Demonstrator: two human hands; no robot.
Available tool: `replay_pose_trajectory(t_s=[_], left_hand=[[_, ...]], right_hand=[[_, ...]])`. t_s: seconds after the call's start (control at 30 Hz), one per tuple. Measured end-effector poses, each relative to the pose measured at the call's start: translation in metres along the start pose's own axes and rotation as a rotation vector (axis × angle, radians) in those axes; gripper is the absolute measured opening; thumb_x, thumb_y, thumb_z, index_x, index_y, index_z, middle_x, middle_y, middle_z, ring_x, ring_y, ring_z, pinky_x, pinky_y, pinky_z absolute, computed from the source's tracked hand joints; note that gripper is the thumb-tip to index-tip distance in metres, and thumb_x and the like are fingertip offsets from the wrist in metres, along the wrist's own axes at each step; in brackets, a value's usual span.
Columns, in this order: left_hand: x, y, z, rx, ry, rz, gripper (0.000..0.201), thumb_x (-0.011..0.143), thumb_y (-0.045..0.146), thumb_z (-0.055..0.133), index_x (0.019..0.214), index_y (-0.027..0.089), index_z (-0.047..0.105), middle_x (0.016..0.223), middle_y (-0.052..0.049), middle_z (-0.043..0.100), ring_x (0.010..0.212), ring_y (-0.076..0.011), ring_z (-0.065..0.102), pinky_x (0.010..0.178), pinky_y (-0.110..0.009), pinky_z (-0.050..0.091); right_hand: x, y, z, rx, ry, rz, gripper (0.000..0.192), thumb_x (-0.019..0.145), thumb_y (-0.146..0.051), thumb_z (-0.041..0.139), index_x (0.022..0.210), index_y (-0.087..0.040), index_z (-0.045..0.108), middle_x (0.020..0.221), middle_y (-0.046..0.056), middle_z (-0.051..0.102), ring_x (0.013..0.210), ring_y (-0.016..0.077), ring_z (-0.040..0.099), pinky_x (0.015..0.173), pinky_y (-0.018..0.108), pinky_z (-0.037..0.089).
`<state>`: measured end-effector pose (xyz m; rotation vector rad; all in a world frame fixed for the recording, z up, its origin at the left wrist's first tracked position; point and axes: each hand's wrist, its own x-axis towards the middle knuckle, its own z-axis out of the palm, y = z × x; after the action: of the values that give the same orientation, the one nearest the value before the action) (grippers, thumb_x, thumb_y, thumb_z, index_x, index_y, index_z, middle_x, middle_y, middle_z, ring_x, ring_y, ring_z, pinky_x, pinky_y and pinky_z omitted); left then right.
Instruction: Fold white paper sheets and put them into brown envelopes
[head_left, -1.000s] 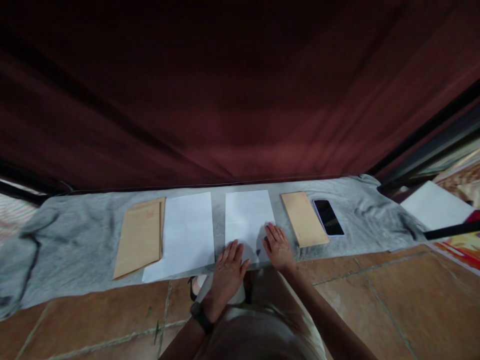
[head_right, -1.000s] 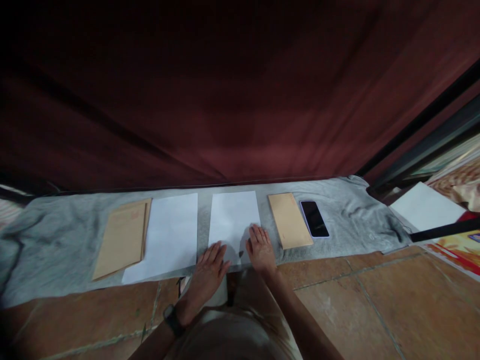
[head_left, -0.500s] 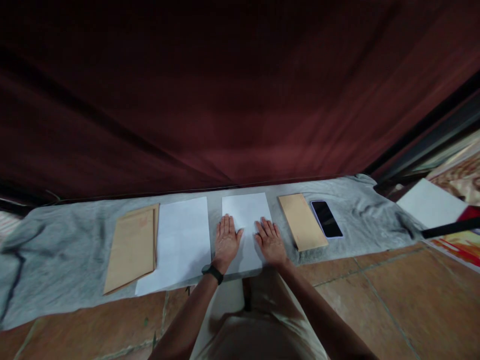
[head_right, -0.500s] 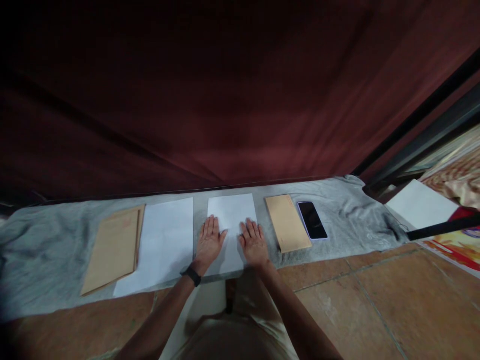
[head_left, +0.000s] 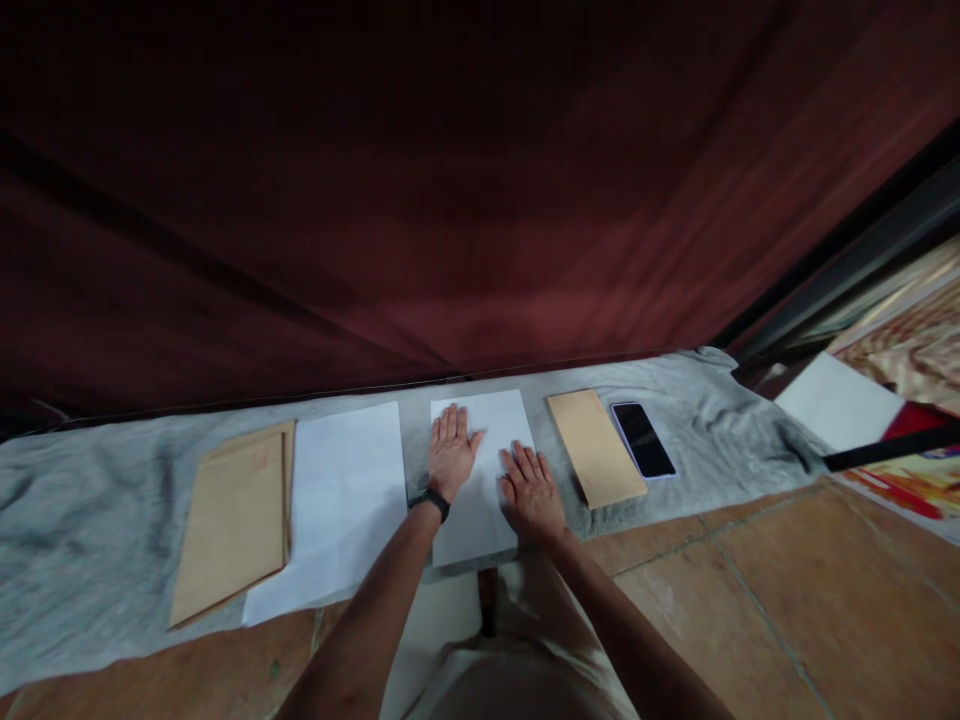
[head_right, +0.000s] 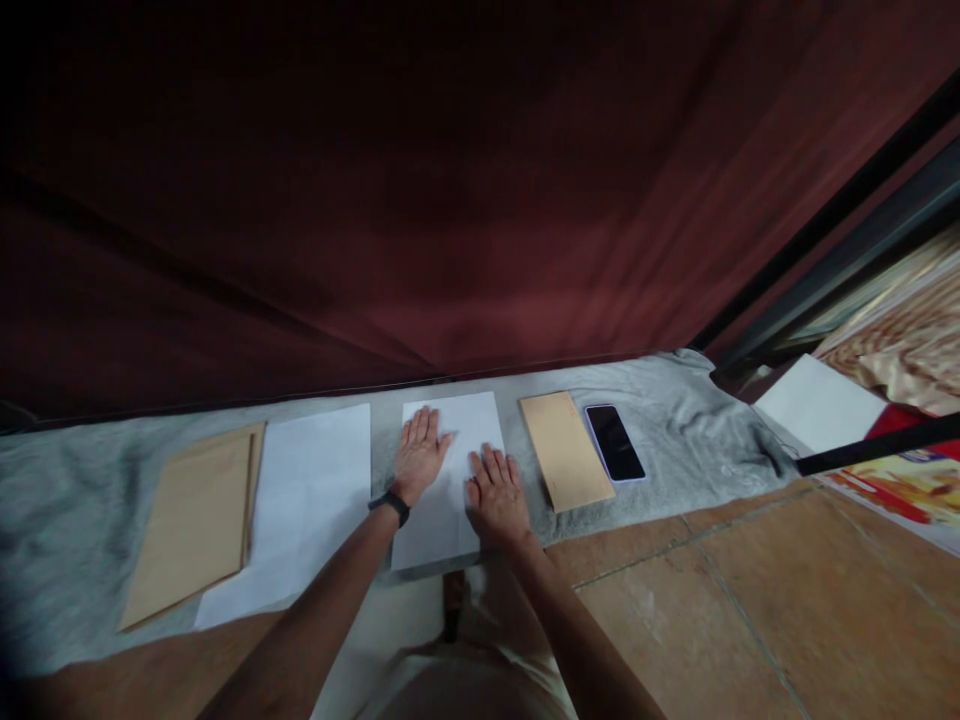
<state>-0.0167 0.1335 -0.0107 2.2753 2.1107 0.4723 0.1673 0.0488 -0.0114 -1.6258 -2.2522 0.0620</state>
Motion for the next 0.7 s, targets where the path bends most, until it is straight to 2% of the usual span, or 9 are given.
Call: replay_pose_trajectory(t_s=[0.1,0.2,0.27,0.33,0.4,0.5,0.6,0.7], left_hand=[[-0.005,-0.009,-0.006,-0.047,0.003,-0.055,0.063,0.103,0.042,0.035,0.152,0.002,0.04,0.161,-0.024,0.036,0.154,-0.0314,0.028,0.126,-0.051,0.022],[-0.03,-0.011,-0.014,-0.132,-0.014,-0.053,0.055,0.102,0.033,0.04,0.147,0.002,0.046,0.159,-0.025,0.04,0.152,-0.0325,0.031,0.126,-0.05,0.025],[-0.062,-0.009,-0.017,-0.168,-0.022,-0.037,0.052,0.1,0.032,0.046,0.145,0.008,0.049,0.16,-0.022,0.039,0.152,-0.0322,0.031,0.123,-0.051,0.031],[-0.103,-0.006,-0.019,-0.377,0.011,-0.072,0.052,0.098,0.033,0.05,0.147,0.013,0.049,0.163,-0.02,0.035,0.15,-0.0318,0.035,0.117,-0.052,0.041],[-0.146,-0.003,-0.02,-0.583,0.005,-0.165,0.053,0.098,0.032,0.049,0.149,0.02,0.046,0.167,-0.017,0.028,0.144,-0.0287,0.046,0.105,-0.045,0.054],[-0.194,0.001,-0.028,-0.714,-0.002,-0.275,0.052,0.096,0.035,0.052,0.147,0.023,0.05,0.166,-0.013,0.031,0.145,-0.029,0.044,0.106,-0.044,0.053],[-0.208,0.001,-0.038,-0.779,0.002,-0.374,0.052,0.094,0.038,0.056,0.143,0.024,0.054,0.162,-0.012,0.038,0.145,-0.0296,0.044,0.109,-0.046,0.05],[-0.196,-0.007,-0.046,-0.832,0.019,-0.461,0.049,0.091,0.038,0.059,0.137,0.021,0.058,0.147,-0.015,0.055,0.135,-0.0307,0.055,0.109,-0.05,0.049]], right_hand=[[0.0,0.0,-0.001,0.004,-0.011,0.006,0.051,0.103,-0.034,0.044,0.153,-0.02,0.047,0.161,0.01,0.041,0.148,0.0282,0.04,0.123,0.048,0.027],[0.0,0.002,-0.002,0.019,-0.015,-0.007,0.052,0.103,-0.035,0.044,0.153,-0.019,0.047,0.162,0.011,0.04,0.149,0.0289,0.038,0.123,0.049,0.026],[-0.001,0.003,-0.002,0.036,-0.015,-0.015,0.051,0.104,-0.035,0.044,0.153,-0.018,0.047,0.161,0.011,0.04,0.149,0.0286,0.037,0.123,0.049,0.027],[-0.001,0.005,-0.002,0.059,-0.012,-0.011,0.05,0.104,-0.033,0.043,0.152,-0.017,0.048,0.16,0.011,0.042,0.149,0.0272,0.038,0.123,0.048,0.028],[-0.001,0.006,0.0,0.079,-0.004,0.001,0.049,0.105,-0.03,0.041,0.151,-0.015,0.049,0.159,0.011,0.045,0.148,0.0258,0.04,0.123,0.047,0.029],[-0.002,0.007,0.002,0.091,0.01,0.003,0.048,0.105,-0.028,0.04,0.15,-0.016,0.049,0.157,0.011,0.047,0.148,0.0255,0.04,0.123,0.047,0.031],[-0.002,0.008,0.004,0.098,0.024,-0.008,0.048,0.104,-0.028,0.041,0.151,-0.017,0.049,0.157,0.011,0.047,0.148,0.0264,0.04,0.122,0.049,0.032],[-0.003,0.009,0.003,0.115,0.031,-0.015,0.047,0.105,-0.027,0.039,0.149,-0.015,0.05,0.156,0.013,0.049,0.147,0.0263,0.041,0.122,0.049,0.034]])
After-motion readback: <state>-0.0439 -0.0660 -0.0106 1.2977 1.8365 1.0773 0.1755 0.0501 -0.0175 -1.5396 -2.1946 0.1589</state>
